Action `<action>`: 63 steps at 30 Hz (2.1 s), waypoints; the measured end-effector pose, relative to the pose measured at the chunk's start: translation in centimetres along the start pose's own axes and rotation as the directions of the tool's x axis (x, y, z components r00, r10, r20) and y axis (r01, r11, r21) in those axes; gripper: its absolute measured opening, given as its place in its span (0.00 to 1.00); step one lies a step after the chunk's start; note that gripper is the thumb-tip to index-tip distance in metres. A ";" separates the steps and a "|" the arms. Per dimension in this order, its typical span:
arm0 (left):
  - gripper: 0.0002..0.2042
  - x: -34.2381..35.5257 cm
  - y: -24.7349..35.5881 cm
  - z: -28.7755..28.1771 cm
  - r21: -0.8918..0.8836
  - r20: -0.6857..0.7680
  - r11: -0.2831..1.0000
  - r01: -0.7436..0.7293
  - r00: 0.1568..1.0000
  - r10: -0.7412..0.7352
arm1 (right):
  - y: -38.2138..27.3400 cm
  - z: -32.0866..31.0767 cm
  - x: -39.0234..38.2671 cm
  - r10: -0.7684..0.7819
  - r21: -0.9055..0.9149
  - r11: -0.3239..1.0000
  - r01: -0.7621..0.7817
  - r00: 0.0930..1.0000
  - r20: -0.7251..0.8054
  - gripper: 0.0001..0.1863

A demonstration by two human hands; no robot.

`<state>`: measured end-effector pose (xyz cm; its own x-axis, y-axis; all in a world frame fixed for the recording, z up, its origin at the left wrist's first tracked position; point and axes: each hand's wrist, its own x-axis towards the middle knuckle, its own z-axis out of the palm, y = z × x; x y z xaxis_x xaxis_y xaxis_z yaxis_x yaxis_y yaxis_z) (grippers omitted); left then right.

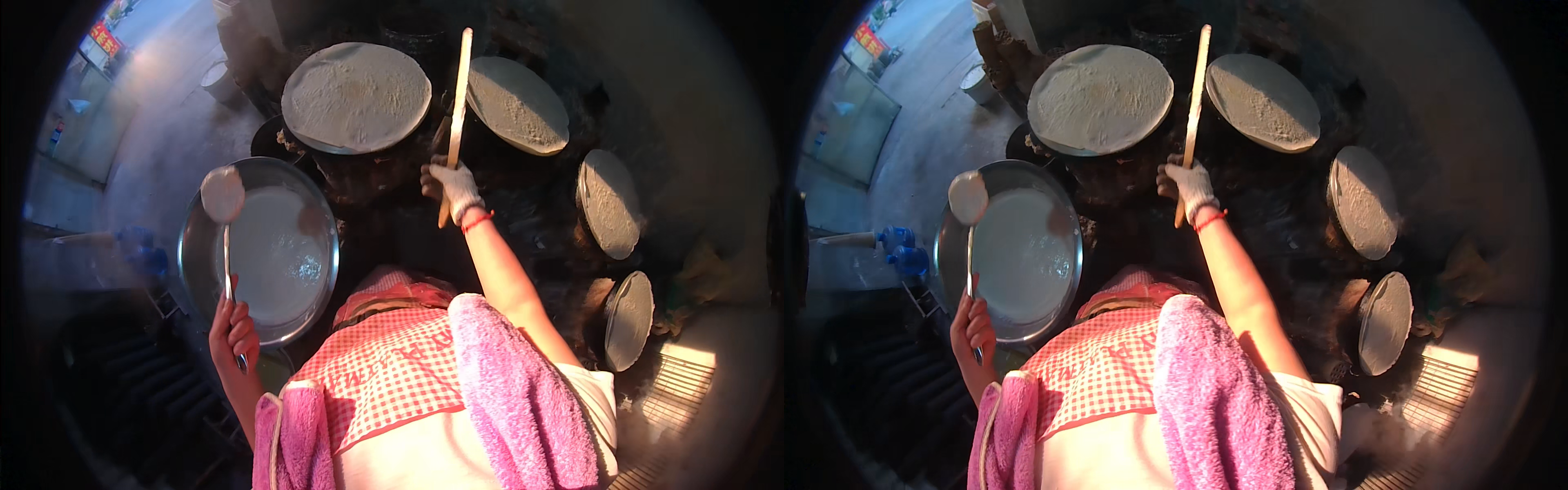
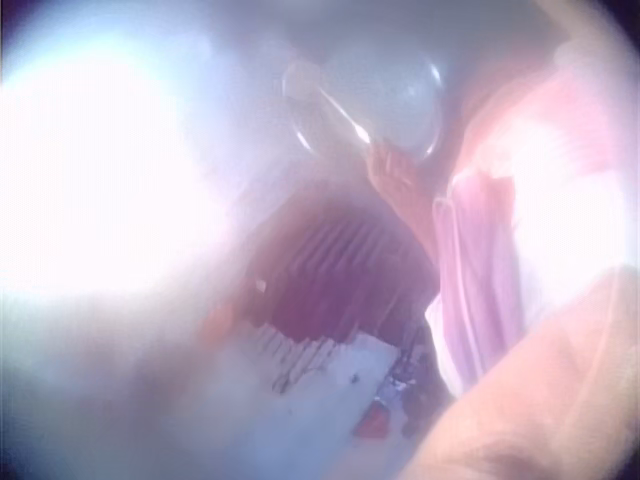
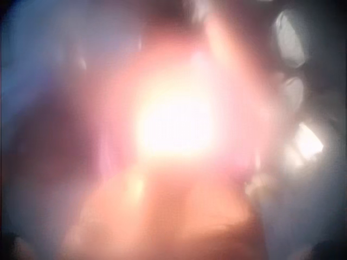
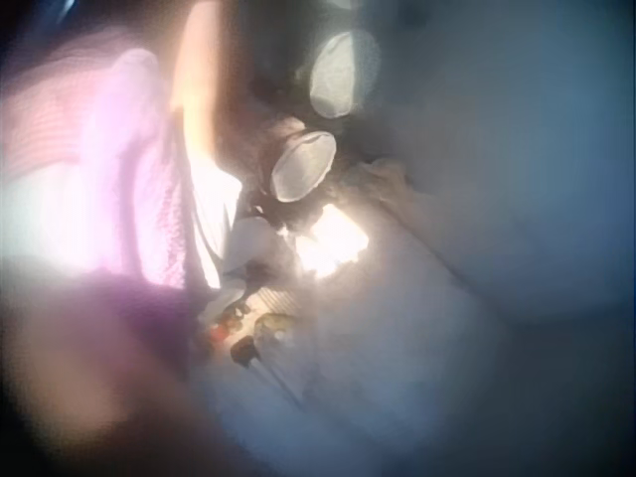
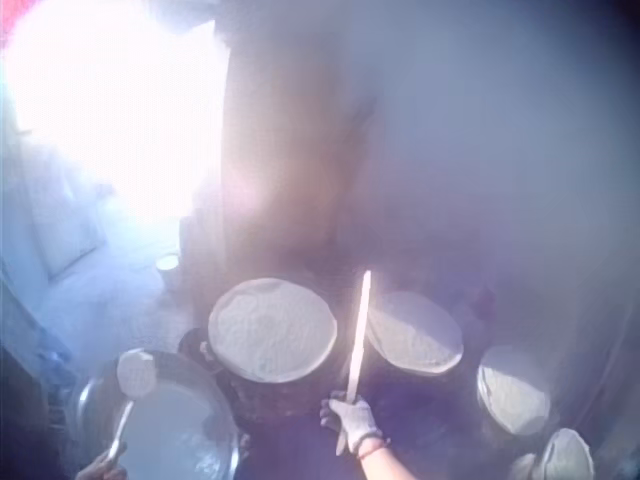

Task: The person spreads batter onto several hot griddles using a ladle and a wooden stick, then flips and removes the cooked crepes.

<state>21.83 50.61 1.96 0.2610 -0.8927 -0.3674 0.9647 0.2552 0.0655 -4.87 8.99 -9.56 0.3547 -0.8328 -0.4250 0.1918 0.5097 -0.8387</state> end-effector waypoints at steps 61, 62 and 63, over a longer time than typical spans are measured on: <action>0.16 10.3 -21.1 3.4 0.513 -0.258 0.434 0.741 0.615 -0.745 | -0.4 -35.2 -62.5 -0.383 -0.416 0.902 -0.118 0.227 -0.895 0.23; 0.18 9.5 -24.3 2.4 0.504 -0.213 0.406 0.762 0.566 -0.797 | -0.6 -37.4 -68.0 -0.415 -0.438 0.896 -0.075 0.211 -0.885 0.21; 0.20 7.7 -27.1 1.4 0.474 -0.244 0.405 0.781 0.559 -0.792 | -0.5 -39.7 -72.8 -0.744 -0.836 0.357 -0.416 0.414 -0.524 0.21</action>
<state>-2.26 36.34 -1.38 -0.6268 -0.6105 -0.4841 0.6117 -0.7704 0.1796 -67.14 60.81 8.30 -0.4751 -0.8375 0.2701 -0.8444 0.3475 -0.4077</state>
